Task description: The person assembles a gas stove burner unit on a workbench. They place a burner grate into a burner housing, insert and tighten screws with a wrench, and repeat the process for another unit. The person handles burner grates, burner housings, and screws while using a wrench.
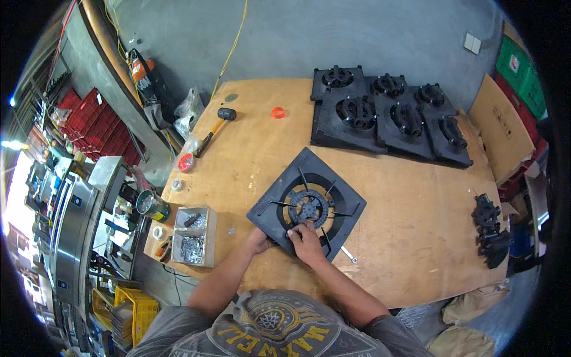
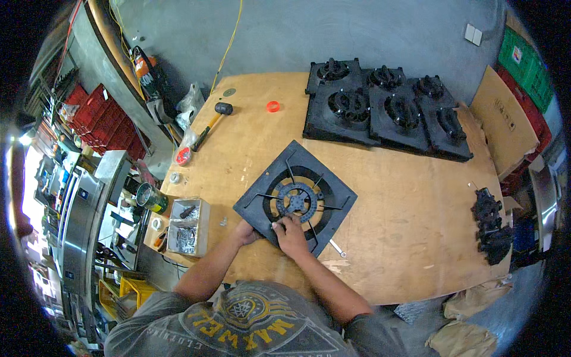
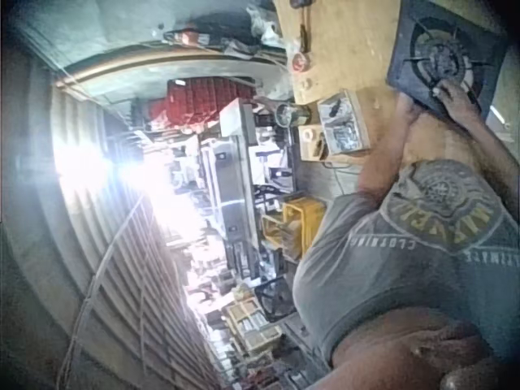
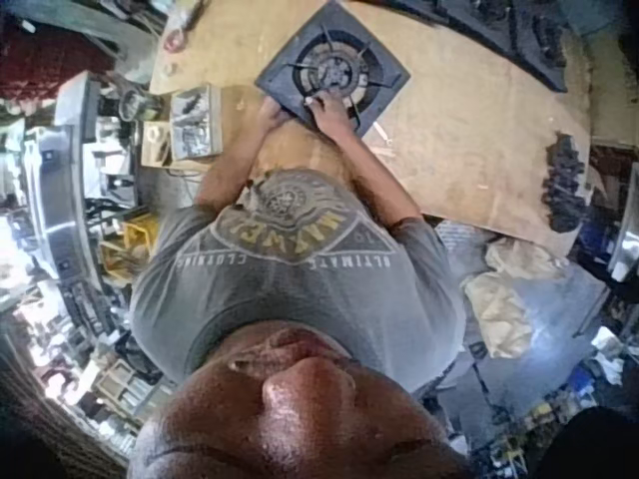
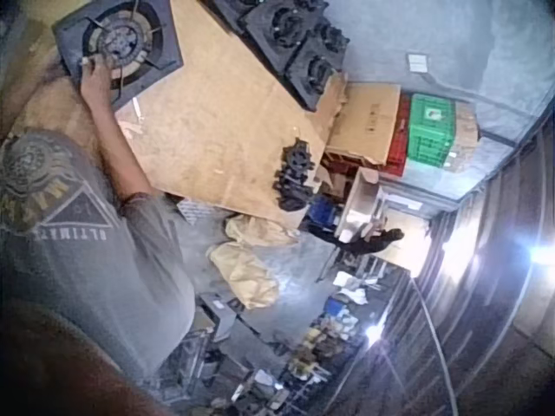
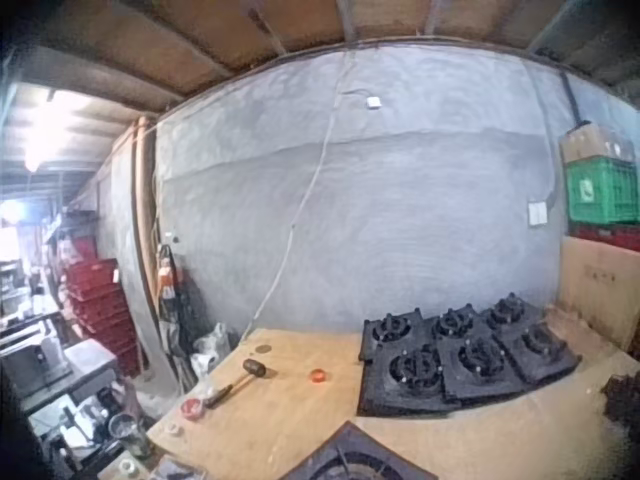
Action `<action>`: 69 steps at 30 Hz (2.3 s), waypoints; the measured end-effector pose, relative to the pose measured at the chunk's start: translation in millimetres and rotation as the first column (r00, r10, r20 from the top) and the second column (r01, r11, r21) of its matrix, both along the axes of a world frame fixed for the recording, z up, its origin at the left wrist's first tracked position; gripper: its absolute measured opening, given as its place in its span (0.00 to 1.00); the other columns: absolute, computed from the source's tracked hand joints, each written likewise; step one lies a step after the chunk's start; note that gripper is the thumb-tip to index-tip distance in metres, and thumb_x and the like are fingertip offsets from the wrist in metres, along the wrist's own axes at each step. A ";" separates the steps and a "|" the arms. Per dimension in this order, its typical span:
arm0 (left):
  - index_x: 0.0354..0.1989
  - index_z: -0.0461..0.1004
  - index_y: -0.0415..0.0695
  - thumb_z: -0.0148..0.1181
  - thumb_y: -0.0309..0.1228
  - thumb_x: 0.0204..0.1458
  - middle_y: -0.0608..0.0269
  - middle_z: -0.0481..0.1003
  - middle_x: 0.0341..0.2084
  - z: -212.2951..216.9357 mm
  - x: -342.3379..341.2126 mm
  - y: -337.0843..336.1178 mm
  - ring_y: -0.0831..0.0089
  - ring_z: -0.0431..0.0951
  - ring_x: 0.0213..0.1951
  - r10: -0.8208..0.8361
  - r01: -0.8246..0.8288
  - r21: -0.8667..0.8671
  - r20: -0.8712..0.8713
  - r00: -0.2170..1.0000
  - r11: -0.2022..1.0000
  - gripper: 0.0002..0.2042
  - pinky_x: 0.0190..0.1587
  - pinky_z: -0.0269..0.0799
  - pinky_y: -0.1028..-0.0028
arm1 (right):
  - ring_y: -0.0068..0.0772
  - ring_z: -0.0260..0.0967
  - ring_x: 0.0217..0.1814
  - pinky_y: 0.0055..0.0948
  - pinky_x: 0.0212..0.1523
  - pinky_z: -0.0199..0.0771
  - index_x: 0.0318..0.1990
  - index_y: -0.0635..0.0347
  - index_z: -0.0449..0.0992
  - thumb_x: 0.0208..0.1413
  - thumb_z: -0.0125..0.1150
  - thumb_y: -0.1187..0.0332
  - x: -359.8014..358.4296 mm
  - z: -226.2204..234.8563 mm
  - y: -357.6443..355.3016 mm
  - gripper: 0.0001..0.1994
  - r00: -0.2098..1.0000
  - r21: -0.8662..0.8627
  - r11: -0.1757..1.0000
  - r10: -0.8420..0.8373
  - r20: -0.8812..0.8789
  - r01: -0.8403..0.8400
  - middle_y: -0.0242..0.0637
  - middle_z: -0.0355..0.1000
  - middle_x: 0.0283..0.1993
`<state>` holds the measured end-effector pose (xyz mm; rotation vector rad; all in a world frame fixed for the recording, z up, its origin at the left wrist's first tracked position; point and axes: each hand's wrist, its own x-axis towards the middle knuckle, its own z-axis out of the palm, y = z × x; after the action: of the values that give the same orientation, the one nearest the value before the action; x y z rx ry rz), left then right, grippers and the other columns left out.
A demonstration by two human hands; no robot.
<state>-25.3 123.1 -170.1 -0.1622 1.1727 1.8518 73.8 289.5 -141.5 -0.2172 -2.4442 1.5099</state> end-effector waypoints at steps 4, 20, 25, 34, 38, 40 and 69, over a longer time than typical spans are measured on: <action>0.53 0.73 0.45 0.52 0.45 0.61 0.59 0.76 0.50 3.2 -3.5 -6.6 0.66 0.78 0.49 -0.173 0.173 -0.042 -0.003 0.985 0.984 0.19 0.56 0.73 0.57 | 0.58 0.67 0.51 0.45 0.53 0.65 0.36 0.66 0.75 0.57 0.60 0.63 -2.7 5.5 -4.9 0.12 0.998 -0.098 0.995 -0.031 0.052 0.036 0.55 0.71 0.43; 0.51 0.74 0.45 0.55 0.43 0.59 0.60 0.77 0.48 -46.7 -0.6 15.0 0.65 0.78 0.47 -0.003 0.006 0.114 -0.023 1.000 0.993 0.17 0.56 0.71 0.57 | 0.53 0.73 0.37 0.42 0.41 0.70 0.35 0.68 0.76 0.58 0.60 0.59 -7.9 7.7 -1.9 0.16 0.979 -0.153 0.967 -0.198 0.056 0.204 0.53 0.75 0.33; 0.57 0.70 0.49 0.50 0.47 0.61 0.63 0.76 0.51 -14.3 79.1 13.7 0.64 0.76 0.51 0.046 -0.055 0.218 0.046 0.998 0.974 0.21 0.54 0.72 0.54 | 0.54 0.74 0.39 0.42 0.42 0.70 0.38 0.69 0.77 0.57 0.60 0.57 34.1 27.3 7.4 0.18 0.983 -0.056 0.991 -0.115 0.141 0.124 0.54 0.76 0.34; 0.57 0.68 0.46 0.47 0.43 0.64 0.60 0.74 0.52 -36.3 112.2 -39.1 0.64 0.76 0.50 0.023 -0.024 0.000 0.215 0.976 1.000 0.19 0.55 0.71 0.58 | 0.37 0.74 0.34 0.32 0.37 0.71 0.36 0.67 0.76 0.57 0.61 0.66 100.2 22.8 10.0 0.11 0.971 -0.215 0.976 0.023 0.237 0.029 0.44 0.76 0.30; 0.56 0.68 0.45 0.47 0.41 0.64 0.58 0.74 0.52 -37.1 93.3 -57.3 0.65 0.77 0.49 0.042 -0.028 -0.162 0.084 0.996 0.986 0.17 0.56 0.70 0.59 | 0.40 0.75 0.33 0.34 0.37 0.72 0.37 0.67 0.77 0.56 0.63 0.65 98.8 13.7 11.7 0.11 0.990 -0.140 0.990 0.000 0.141 0.020 0.46 0.76 0.31; 0.55 0.69 0.45 0.46 0.40 0.65 0.57 0.74 0.52 -16.9 75.9 -64.1 0.65 0.77 0.49 0.102 -0.103 -0.101 -0.018 0.995 0.990 0.17 0.57 0.70 0.60 | 0.41 0.75 0.32 0.34 0.36 0.73 0.38 0.66 0.77 0.56 0.63 0.65 91.2 19.0 14.4 0.11 0.996 -0.092 0.995 -0.033 0.081 0.040 0.46 0.77 0.31; 0.33 0.78 0.35 0.59 0.54 0.52 0.53 0.78 0.24 95.8 20.9 -16.5 0.63 0.78 0.26 -0.453 -0.046 -0.762 -0.431 0.780 0.646 0.27 0.31 0.72 0.66 | 0.29 0.75 0.39 0.28 0.44 0.74 0.44 0.67 0.79 0.54 0.62 0.71 40.5 23.2 54.4 0.12 0.984 -0.267 0.952 -0.115 0.138 0.149 0.41 0.79 0.38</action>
<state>-4.4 106.6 -74.3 0.1302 2.2698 1.0975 114.3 344.0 -118.3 -0.5309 -2.2443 1.8204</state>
